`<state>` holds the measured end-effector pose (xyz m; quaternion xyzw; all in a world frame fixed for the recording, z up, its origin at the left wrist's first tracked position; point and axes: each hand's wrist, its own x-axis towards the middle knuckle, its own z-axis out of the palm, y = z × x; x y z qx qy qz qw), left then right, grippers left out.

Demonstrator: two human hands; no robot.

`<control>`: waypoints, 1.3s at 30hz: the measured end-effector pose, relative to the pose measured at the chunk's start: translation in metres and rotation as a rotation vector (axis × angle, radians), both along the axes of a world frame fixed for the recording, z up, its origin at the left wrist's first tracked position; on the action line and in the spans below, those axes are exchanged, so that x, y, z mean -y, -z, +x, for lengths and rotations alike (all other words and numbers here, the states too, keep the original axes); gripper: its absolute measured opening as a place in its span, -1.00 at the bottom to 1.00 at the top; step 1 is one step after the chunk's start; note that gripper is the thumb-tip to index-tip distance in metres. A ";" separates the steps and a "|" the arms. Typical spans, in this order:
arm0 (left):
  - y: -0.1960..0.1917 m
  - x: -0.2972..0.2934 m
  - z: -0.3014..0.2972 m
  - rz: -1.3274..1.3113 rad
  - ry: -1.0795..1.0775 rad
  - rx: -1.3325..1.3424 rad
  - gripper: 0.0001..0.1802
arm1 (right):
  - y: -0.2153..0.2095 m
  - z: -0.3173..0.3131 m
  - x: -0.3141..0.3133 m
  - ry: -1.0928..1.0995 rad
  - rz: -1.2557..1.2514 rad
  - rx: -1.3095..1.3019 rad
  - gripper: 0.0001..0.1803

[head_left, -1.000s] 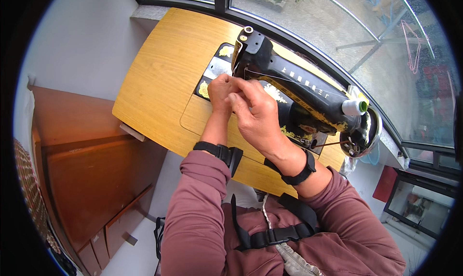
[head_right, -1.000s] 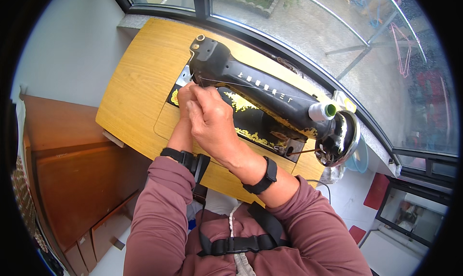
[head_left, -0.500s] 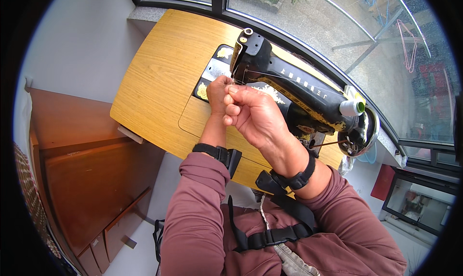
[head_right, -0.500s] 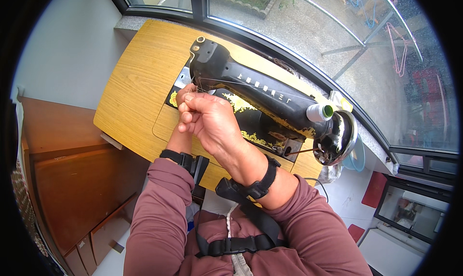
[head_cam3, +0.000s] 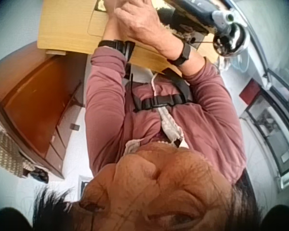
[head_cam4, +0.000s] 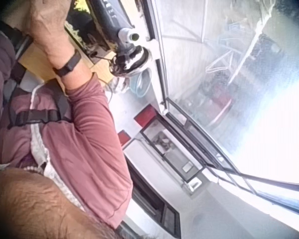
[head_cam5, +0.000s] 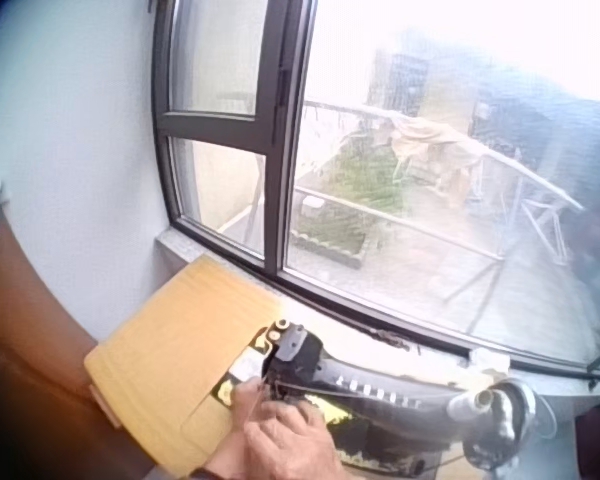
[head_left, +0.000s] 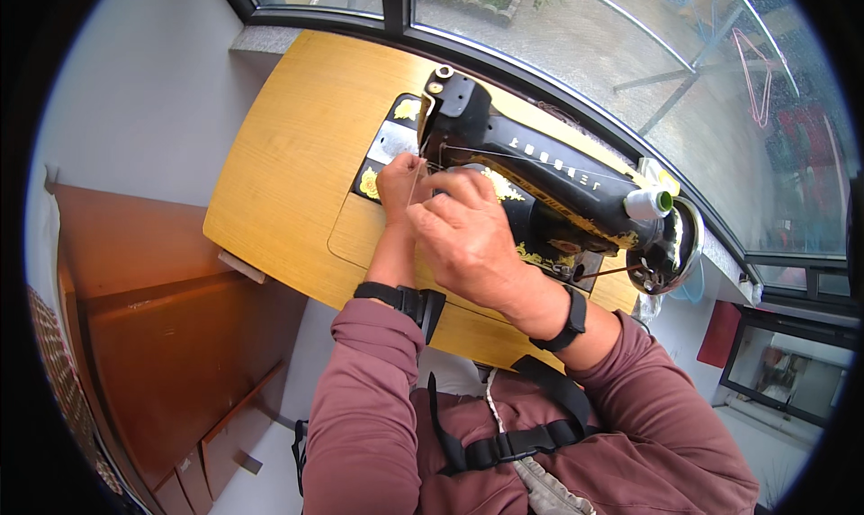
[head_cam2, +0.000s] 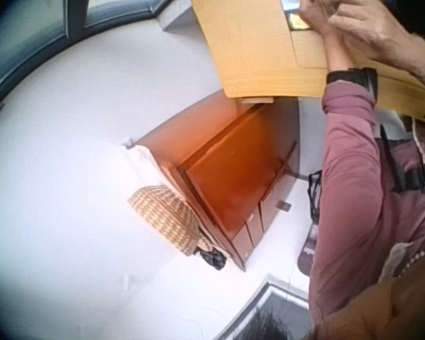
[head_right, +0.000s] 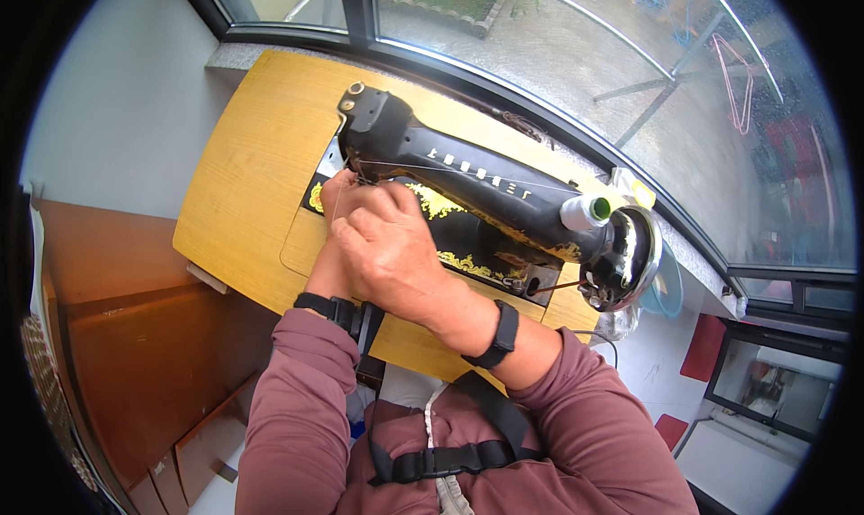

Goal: The person removes items from a chair, then disassembles a sewing machine by detaching the head, removing the wooden cover, and placing components aside. They also move a basket of beans and a plastic basin.

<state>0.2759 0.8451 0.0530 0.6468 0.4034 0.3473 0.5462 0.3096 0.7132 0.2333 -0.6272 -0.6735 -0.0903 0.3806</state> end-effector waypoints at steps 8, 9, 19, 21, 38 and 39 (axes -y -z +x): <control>-0.011 0.015 -0.010 -0.309 0.241 0.408 -0.91 | 0.013 -0.004 -0.021 0.001 0.180 -0.205 -0.71; -0.012 0.014 -0.012 -0.273 0.267 0.385 -0.86 | 0.012 -0.006 -0.021 0.030 0.188 -0.262 -0.73; -0.047 0.016 -0.039 -0.124 0.371 0.121 -0.77 | -0.006 -0.018 -0.006 -0.248 -0.402 -2.259 -0.80; -0.051 0.022 -0.041 -0.144 0.308 0.017 -0.88 | -0.008 -0.017 -0.007 -0.192 -0.318 -2.096 -0.80; -0.061 0.022 -0.031 -0.176 0.077 -0.268 -0.87 | -0.022 -0.016 0.061 -0.203 -0.486 -1.266 -0.47; -0.061 0.024 -0.033 -0.078 0.098 -0.333 -0.93 | -0.025 -0.014 0.064 -0.183 -0.492 -1.170 -0.46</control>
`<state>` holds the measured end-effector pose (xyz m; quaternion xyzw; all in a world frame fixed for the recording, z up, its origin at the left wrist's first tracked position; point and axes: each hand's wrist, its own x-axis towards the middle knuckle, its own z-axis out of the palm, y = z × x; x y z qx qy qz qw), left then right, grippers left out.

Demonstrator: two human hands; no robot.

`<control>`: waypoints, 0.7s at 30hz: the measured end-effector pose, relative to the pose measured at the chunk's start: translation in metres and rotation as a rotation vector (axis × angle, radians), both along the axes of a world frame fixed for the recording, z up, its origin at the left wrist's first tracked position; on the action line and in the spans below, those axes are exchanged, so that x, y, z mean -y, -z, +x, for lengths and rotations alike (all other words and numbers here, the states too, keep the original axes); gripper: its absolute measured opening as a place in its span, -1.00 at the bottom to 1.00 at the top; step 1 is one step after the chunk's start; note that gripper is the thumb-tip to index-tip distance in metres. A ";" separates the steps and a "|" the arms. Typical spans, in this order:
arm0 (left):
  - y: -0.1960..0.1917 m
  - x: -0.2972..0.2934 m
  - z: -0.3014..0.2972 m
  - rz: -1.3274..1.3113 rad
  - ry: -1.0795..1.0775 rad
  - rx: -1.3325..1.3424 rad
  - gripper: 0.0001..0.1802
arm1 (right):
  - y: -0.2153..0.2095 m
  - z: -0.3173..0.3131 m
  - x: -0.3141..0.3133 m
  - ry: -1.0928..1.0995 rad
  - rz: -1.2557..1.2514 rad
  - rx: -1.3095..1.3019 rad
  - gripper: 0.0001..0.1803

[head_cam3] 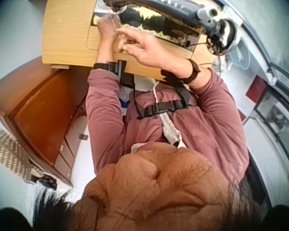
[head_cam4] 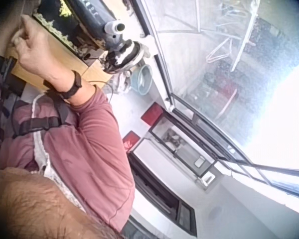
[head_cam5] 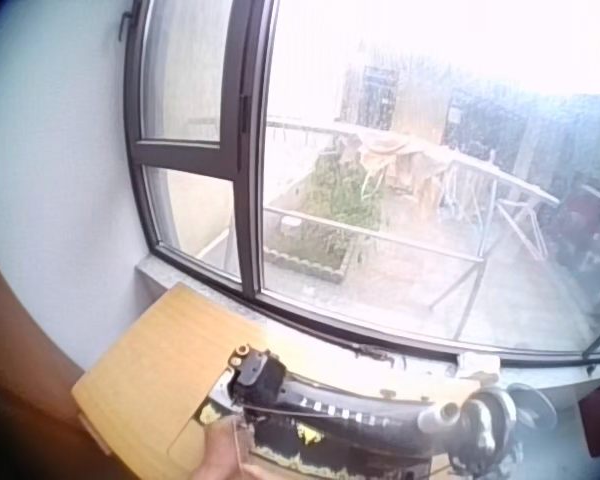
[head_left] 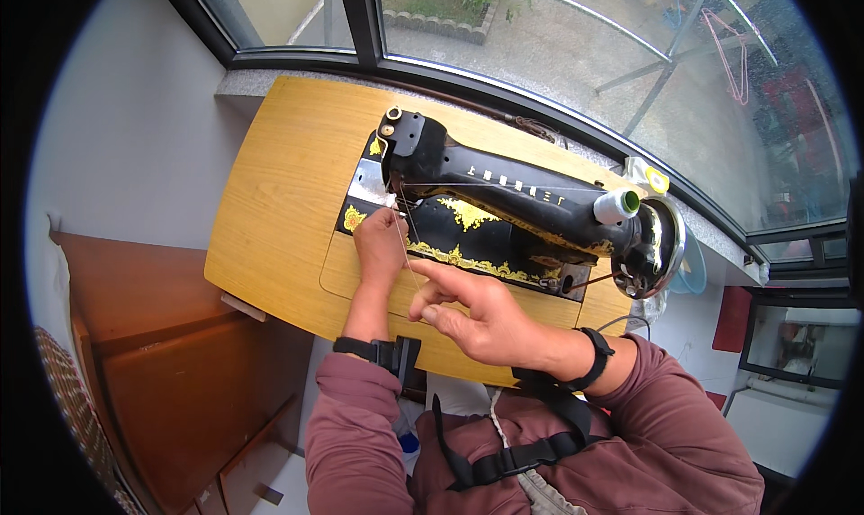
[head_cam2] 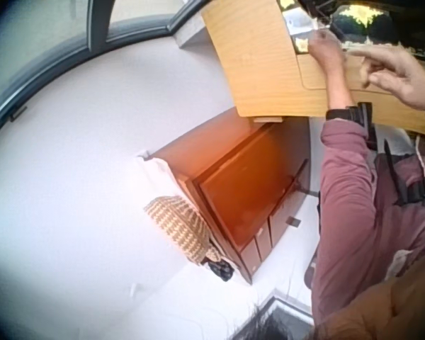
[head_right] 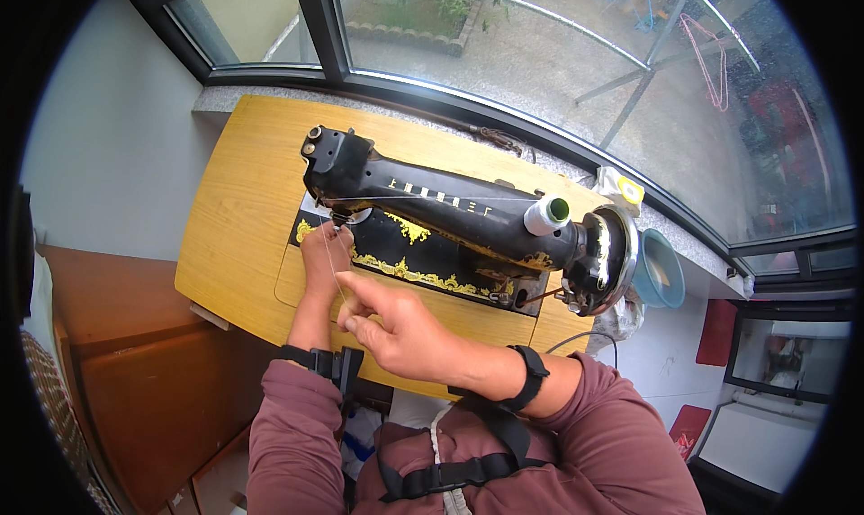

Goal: The person removes items from a chair, then disassembles a sewing machine by detaching the head, removing the wooden cover, and placing components aside. They also move a basket of beans and a plastic basin.

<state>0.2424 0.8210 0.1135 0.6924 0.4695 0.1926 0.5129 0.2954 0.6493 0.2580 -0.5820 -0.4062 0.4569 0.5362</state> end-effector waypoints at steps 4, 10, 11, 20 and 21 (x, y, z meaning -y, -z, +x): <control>-0.003 0.017 -0.012 0.269 0.151 -0.017 -0.93 | -0.006 0.009 0.003 0.015 0.234 0.644 -0.46; -0.007 0.043 -0.018 0.403 0.320 0.008 -0.91 | -0.012 0.022 0.014 -0.066 0.168 1.106 -0.50; -0.006 0.048 -0.020 0.434 0.340 0.017 -0.92 | -0.013 0.024 0.015 -0.088 0.146 1.143 -0.50; -0.009 0.102 -0.031 0.232 0.468 0.113 -0.77 | -0.027 0.032 0.020 -0.082 0.224 1.169 -0.51; -0.011 0.109 -0.032 0.169 0.498 0.161 -0.77 | -0.029 0.033 0.020 -0.083 0.244 1.166 -0.51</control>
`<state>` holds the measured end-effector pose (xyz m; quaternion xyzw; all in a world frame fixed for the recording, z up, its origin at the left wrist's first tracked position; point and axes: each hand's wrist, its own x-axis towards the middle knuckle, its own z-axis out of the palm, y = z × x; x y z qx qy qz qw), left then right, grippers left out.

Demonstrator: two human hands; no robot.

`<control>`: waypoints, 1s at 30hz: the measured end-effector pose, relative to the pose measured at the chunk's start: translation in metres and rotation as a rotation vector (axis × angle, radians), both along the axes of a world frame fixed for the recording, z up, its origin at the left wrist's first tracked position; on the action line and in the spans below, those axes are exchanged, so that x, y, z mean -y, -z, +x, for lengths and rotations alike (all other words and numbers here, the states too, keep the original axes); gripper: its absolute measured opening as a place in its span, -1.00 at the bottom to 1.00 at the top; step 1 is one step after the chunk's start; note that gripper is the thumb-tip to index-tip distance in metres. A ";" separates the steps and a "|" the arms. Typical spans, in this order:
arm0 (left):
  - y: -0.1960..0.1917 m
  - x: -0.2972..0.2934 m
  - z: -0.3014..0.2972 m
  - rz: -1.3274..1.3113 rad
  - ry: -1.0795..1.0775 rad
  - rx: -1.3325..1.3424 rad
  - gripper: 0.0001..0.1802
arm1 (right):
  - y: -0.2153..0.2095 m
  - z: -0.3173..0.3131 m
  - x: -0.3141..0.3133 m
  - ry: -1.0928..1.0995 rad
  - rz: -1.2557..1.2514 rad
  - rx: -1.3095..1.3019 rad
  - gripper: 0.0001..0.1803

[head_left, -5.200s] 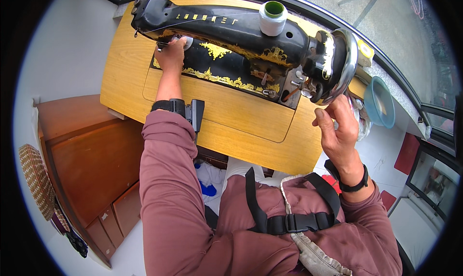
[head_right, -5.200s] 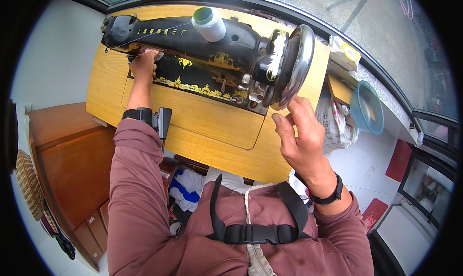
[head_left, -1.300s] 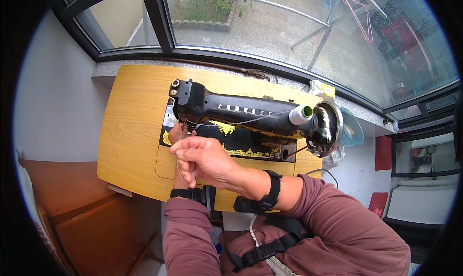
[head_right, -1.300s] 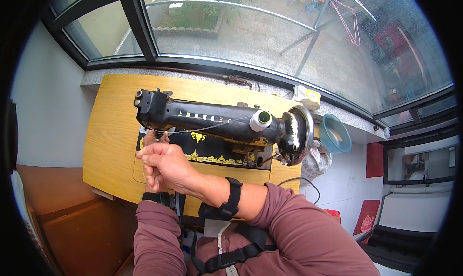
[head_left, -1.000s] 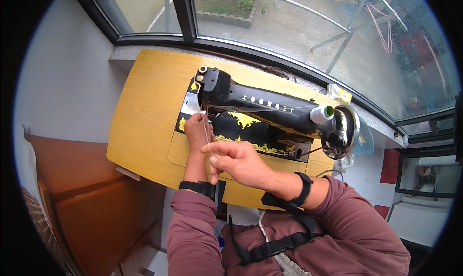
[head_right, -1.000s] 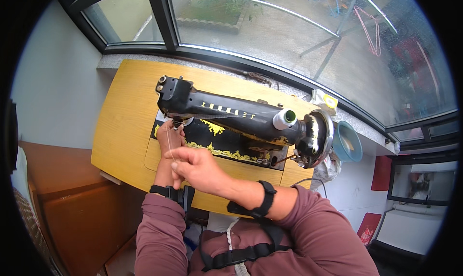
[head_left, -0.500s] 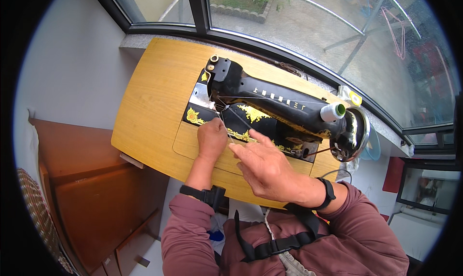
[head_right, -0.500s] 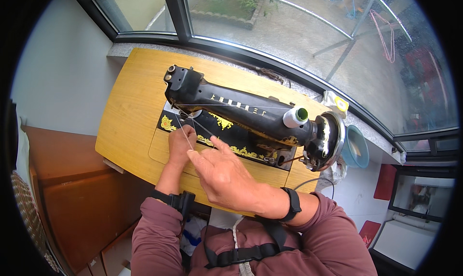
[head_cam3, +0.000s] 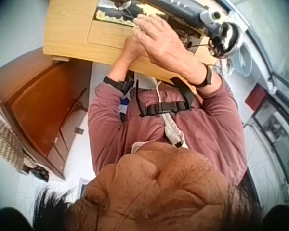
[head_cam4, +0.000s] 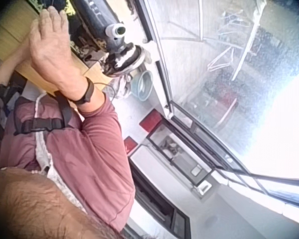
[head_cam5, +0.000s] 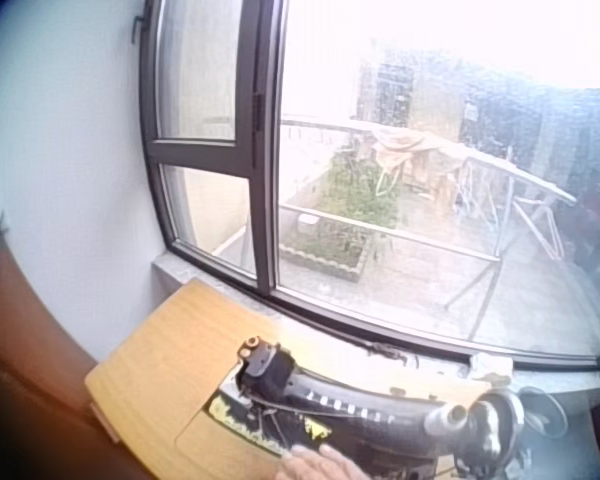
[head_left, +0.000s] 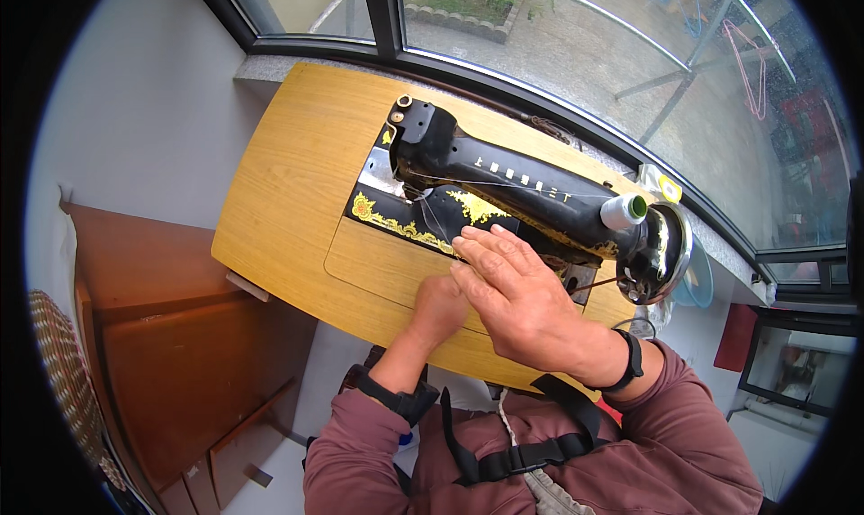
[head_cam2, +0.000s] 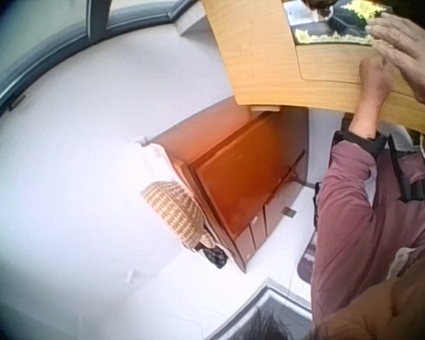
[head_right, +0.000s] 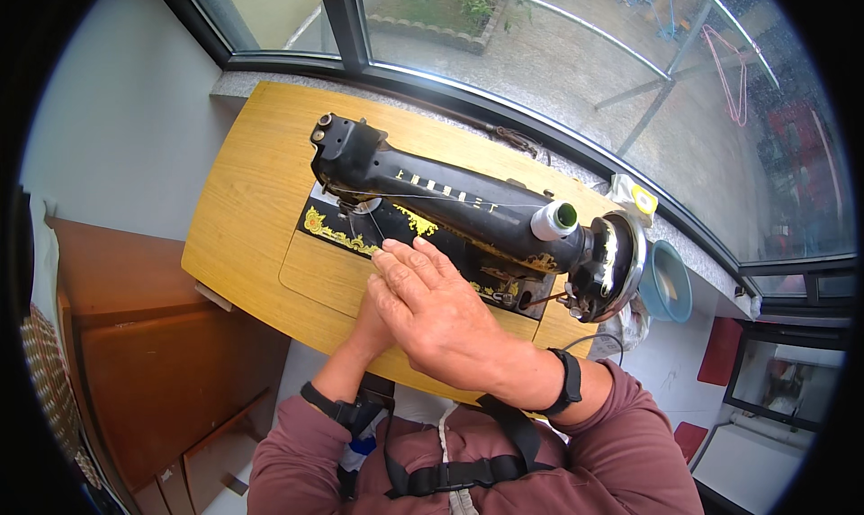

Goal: The person removes items from a chair, then disassembles a sewing machine by detaching the head, removing the wooden cover, and placing components aside. They also move a basket of beans and a plastic basin.

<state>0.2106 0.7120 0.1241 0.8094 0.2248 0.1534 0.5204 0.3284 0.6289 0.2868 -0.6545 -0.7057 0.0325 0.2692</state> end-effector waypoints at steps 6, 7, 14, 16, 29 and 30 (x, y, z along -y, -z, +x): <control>-0.009 0.049 -0.002 -0.165 0.207 -0.031 -0.72 | -0.003 0.009 0.013 -0.022 0.006 0.012 -0.52; -0.009 0.056 -0.003 -0.214 0.224 -0.033 -0.72 | -0.001 0.010 0.015 -0.032 0.001 0.022 -0.53; 0.009 0.095 -0.005 -0.172 0.326 -0.076 -0.76 | 0.016 0.018 0.045 -0.078 -0.057 -0.154 -0.51; 0.013 0.107 -0.005 -0.173 0.382 -0.112 -0.78 | 0.019 0.021 0.061 -0.053 -0.115 -0.212 -0.53; 0.007 0.169 0.042 -0.226 0.479 -0.222 -0.86 | 0.035 0.069 0.192 0.088 -0.207 -0.490 -0.64; 0.002 0.174 0.048 -0.257 0.487 -0.264 -0.86 | 0.036 0.074 0.206 0.117 -0.215 -0.504 -0.66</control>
